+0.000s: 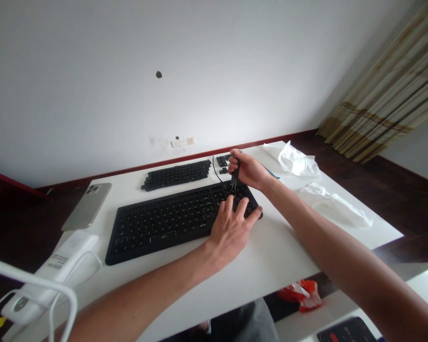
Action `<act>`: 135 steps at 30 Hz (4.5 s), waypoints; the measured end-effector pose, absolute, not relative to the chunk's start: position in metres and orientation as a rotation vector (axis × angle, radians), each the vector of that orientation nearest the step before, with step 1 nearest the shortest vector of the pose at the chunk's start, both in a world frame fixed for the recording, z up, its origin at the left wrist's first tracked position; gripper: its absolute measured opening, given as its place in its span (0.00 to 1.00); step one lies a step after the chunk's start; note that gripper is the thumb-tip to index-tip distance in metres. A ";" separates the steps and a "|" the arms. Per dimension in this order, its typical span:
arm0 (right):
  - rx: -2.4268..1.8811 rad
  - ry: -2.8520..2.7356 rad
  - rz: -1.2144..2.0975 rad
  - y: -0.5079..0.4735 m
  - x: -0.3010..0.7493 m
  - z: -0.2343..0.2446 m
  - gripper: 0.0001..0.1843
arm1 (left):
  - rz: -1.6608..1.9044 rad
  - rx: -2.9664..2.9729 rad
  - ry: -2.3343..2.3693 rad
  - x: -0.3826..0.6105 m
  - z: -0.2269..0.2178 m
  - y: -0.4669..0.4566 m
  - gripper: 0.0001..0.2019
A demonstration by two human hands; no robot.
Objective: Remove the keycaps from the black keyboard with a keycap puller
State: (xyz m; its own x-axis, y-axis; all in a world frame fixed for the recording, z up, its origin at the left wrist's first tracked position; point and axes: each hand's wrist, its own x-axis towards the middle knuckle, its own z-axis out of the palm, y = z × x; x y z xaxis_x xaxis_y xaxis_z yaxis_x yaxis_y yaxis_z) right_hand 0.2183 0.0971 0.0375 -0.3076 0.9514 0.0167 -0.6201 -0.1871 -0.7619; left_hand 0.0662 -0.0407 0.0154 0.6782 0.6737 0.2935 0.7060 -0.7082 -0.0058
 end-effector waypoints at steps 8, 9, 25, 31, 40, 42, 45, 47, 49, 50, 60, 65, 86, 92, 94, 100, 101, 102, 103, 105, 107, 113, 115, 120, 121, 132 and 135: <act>-0.634 -0.754 1.794 0.098 0.215 0.036 0.18 | -0.384 -2.753 -1.140 0.067 0.014 -0.042 0.27; -0.639 -0.745 1.803 0.098 0.215 0.035 0.17 | -0.381 -2.751 -1.148 0.067 0.014 -0.043 0.27; -0.686 -0.836 1.773 0.086 0.203 0.047 0.17 | -0.331 -2.669 -1.134 0.074 0.011 -0.062 0.25; -0.658 -1.015 1.883 0.075 0.198 0.050 0.18 | -0.362 -2.683 -1.140 0.073 0.011 -0.061 0.25; -0.634 -0.973 1.861 0.080 0.200 0.043 0.19 | -0.373 -2.757 -1.138 0.068 0.014 -0.056 0.25; -0.644 -0.932 1.847 0.081 0.200 0.040 0.19 | -0.364 -2.774 -1.129 0.067 0.015 -0.054 0.25; -0.688 -0.937 1.837 0.081 0.199 0.038 0.19 | -0.351 -2.790 -1.106 0.066 0.015 -0.052 0.26; -0.704 -0.970 1.860 0.079 0.198 0.037 0.18 | -0.344 -2.789 -1.109 0.066 0.015 -0.051 0.26; -0.709 -1.029 1.920 0.078 0.198 0.036 0.16 | -0.333 -2.787 -1.122 0.066 0.016 -0.050 0.26; -0.710 -1.066 1.948 0.078 0.198 0.035 0.16 | -0.325 -2.790 -1.125 0.066 0.017 -0.050 0.26; -0.778 -1.616 1.763 0.087 0.231 0.044 0.21 | -0.283 -2.816 -1.089 0.064 0.022 -0.047 0.26; -1.120 -1.888 1.523 0.096 0.262 0.049 0.28 | -0.271 -2.963 -1.087 0.060 0.028 -0.033 0.27; -1.156 -2.171 1.644 0.075 0.249 0.081 0.30 | -0.231 -2.708 -1.094 0.074 0.012 -0.060 0.24; -1.107 -2.328 1.515 0.072 0.246 0.087 0.29 | -0.233 -2.690 -1.100 0.075 0.012 -0.063 0.24; -1.083 -2.362 1.483 0.071 0.244 0.087 0.28 | -0.225 -2.692 -1.098 0.075 0.012 -0.064 0.24; -1.059 -2.395 1.423 0.069 0.241 0.086 0.23 | -0.198 -2.696 -1.088 0.075 0.012 -0.064 0.24; -1.050 -2.384 1.437 0.069 0.241 0.086 0.22 | -0.197 -2.699 -1.088 0.075 0.012 -0.063 0.24; -1.043 -2.369 1.454 0.069 0.242 0.086 0.21 | -0.199 -2.702 -1.087 0.074 0.013 -0.063 0.24; -1.038 -2.352 1.470 0.069 0.243 0.086 0.20 | -0.201 -2.706 -1.086 0.074 0.013 -0.063 0.24; -1.028 -2.332 1.495 0.069 0.244 0.086 0.19 | -0.208 -2.712 -1.086 0.074 0.013 -0.063 0.25; -1.014 -2.332 1.515 0.070 0.246 0.086 0.20 | -0.214 -2.714 -1.089 0.073 0.013 -0.063 0.25; -1.028 -2.263 1.617 0.074 0.254 0.084 0.23 | -0.226 -2.712 -1.085 0.072 0.013 -0.063 0.25; -1.020 -2.245 1.659 0.077 0.258 0.082 0.24 | -0.230 -2.709 -1.087 0.072 0.013 -0.063 0.25; -0.976 -2.168 1.732 0.082 0.268 0.077 0.25 | -0.245 -2.701 -1.093 0.073 0.013 -0.063 0.24; -0.975 -2.147 1.747 0.082 0.268 0.077 0.25 | -0.243 -2.702 -1.094 0.073 0.013 -0.063 0.24; -1.172 -1.960 1.578 0.084 0.266 0.076 0.25 | -0.207 -2.729 -1.102 0.073 0.013 -0.064 0.26; -1.228 -1.915 1.576 0.088 0.274 0.075 0.24 | -0.199 -2.760 -1.071 0.071 0.019 -0.060 0.26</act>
State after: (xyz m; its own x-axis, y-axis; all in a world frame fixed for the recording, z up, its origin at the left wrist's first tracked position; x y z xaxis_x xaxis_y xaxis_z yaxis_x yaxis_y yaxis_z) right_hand 0.2739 0.0882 0.0751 -0.5508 0.8009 -0.2348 0.3844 -0.0064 -0.9232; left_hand 0.0708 -0.0595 0.0193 0.7324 0.6549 0.1863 0.6781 -0.7262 -0.1132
